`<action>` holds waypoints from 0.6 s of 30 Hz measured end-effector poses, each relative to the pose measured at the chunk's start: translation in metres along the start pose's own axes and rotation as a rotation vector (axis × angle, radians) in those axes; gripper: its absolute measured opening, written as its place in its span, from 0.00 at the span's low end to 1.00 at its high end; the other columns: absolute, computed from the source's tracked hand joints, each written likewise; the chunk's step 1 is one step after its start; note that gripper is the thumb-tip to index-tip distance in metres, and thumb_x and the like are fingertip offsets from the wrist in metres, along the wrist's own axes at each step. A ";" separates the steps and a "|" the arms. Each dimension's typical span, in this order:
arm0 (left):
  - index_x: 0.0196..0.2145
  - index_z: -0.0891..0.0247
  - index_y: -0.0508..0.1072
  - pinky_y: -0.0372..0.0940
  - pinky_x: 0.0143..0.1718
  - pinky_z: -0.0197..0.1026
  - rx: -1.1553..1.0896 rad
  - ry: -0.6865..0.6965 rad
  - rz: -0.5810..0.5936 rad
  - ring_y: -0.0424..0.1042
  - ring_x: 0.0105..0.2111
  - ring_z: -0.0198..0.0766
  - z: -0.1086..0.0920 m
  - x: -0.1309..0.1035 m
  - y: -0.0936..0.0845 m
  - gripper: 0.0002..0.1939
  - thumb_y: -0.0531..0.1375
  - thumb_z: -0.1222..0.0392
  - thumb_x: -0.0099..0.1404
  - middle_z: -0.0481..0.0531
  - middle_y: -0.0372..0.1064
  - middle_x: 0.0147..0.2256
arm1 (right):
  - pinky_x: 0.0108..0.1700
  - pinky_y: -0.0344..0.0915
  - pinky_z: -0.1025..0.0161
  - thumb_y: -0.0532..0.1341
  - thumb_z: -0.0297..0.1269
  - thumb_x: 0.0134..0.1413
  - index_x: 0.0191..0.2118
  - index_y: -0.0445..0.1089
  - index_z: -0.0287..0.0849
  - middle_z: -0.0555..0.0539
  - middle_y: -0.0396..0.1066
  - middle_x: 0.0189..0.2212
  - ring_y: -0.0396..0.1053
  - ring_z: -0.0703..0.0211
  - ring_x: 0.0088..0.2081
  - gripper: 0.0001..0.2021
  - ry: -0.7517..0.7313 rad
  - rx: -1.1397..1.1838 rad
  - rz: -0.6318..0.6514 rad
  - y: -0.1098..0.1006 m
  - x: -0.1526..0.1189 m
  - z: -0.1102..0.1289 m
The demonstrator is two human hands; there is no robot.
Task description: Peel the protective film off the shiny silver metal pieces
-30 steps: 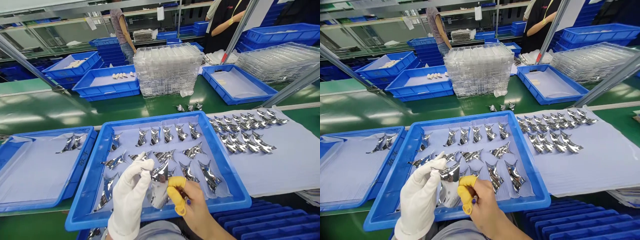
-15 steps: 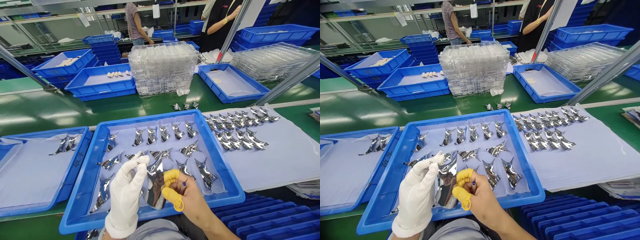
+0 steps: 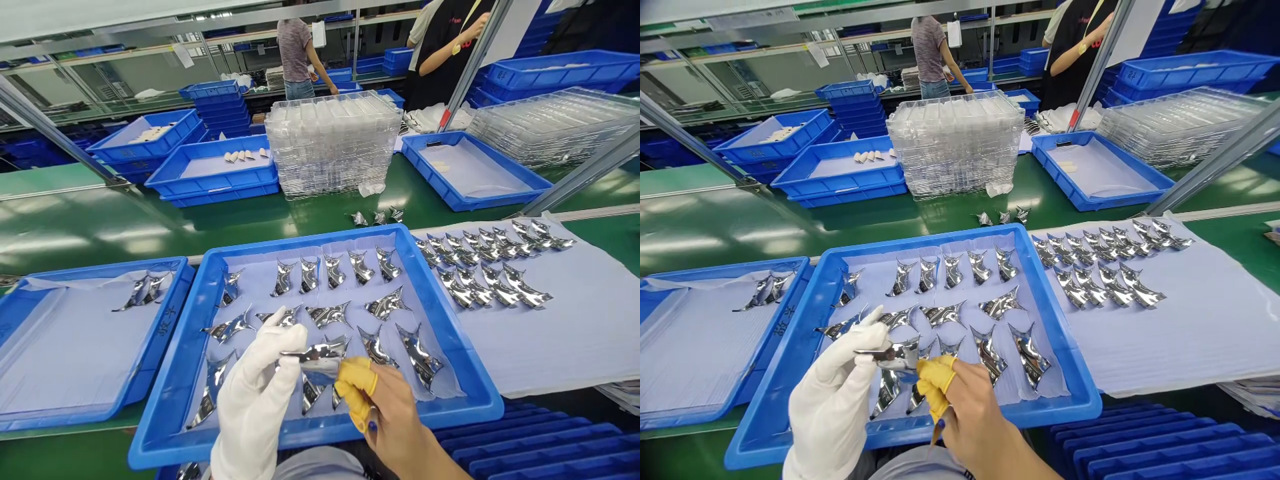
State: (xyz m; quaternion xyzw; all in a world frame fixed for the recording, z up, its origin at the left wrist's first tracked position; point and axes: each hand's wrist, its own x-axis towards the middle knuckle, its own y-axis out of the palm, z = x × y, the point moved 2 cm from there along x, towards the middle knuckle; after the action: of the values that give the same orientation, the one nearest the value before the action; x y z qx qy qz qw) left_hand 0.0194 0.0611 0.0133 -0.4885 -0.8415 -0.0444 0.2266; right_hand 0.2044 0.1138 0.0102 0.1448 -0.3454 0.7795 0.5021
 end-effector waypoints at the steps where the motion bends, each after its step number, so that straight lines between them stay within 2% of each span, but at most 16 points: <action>1: 0.53 0.49 0.79 0.63 0.66 0.56 0.005 0.066 0.029 0.77 0.49 0.42 -0.004 0.002 0.001 0.19 0.64 0.67 0.68 0.46 0.81 0.45 | 0.28 0.61 0.67 0.53 0.17 0.55 0.40 0.69 0.45 0.51 0.72 0.26 0.65 0.62 0.24 0.16 0.022 0.048 -0.004 0.001 0.002 -0.001; 5: 0.54 0.50 0.78 0.59 0.68 0.61 0.060 0.231 0.112 0.76 0.42 0.40 -0.020 0.006 0.003 0.21 0.64 0.70 0.66 0.47 0.79 0.39 | 0.26 0.56 0.68 0.56 0.20 0.58 0.34 0.69 0.45 0.55 0.65 0.23 0.57 0.64 0.23 0.11 0.194 0.264 -0.001 0.006 0.008 -0.008; 8: 0.52 0.50 0.79 0.59 0.68 0.59 0.050 0.195 0.083 0.76 0.41 0.38 -0.023 0.009 0.004 0.19 0.64 0.69 0.67 0.45 0.79 0.38 | 0.26 0.55 0.67 0.59 0.26 0.61 0.30 0.69 0.44 0.56 0.62 0.21 0.55 0.65 0.23 0.09 0.348 0.442 0.052 0.009 0.006 -0.010; 10: 0.47 0.50 0.80 0.63 0.66 0.53 0.041 0.063 0.022 0.78 0.44 0.38 -0.018 0.009 0.004 0.14 0.64 0.66 0.68 0.44 0.81 0.39 | 0.25 0.54 0.68 0.63 0.33 0.63 0.28 0.69 0.44 0.56 0.60 0.20 0.54 0.66 0.22 0.10 0.438 0.579 0.083 0.010 0.004 -0.010; 13: 0.42 0.53 0.81 0.71 0.55 0.42 0.039 -0.221 -0.078 0.79 0.49 0.40 -0.007 0.009 0.004 0.06 0.67 0.58 0.66 0.46 0.83 0.42 | 0.26 0.55 0.67 0.67 0.48 0.61 0.27 0.69 0.42 0.55 0.60 0.21 0.54 0.66 0.23 0.17 0.572 0.762 0.087 0.010 0.004 -0.007; 15: 0.41 0.56 0.81 0.73 0.51 0.41 -0.009 -0.375 -0.109 0.79 0.50 0.43 0.000 0.008 0.006 0.09 0.69 0.53 0.65 0.49 0.83 0.43 | 0.26 0.57 0.67 0.69 0.54 0.57 0.28 0.71 0.42 0.53 0.62 0.22 0.57 0.65 0.23 0.20 0.673 0.879 0.080 0.011 0.005 -0.004; 18: 0.41 0.60 0.81 0.71 0.54 0.44 -0.113 -0.507 -0.116 0.79 0.50 0.46 0.006 0.008 0.011 0.14 0.70 0.49 0.63 0.54 0.83 0.45 | 0.27 0.58 0.67 0.73 0.54 0.52 0.30 0.72 0.42 0.53 0.62 0.22 0.57 0.66 0.23 0.20 0.789 1.029 0.057 0.014 0.008 -0.002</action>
State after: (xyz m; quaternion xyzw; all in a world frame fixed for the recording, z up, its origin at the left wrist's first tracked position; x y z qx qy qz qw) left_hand 0.0231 0.0753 0.0096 -0.4469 -0.8941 0.0194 -0.0218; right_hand 0.1886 0.1164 0.0079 0.0604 0.2789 0.8531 0.4367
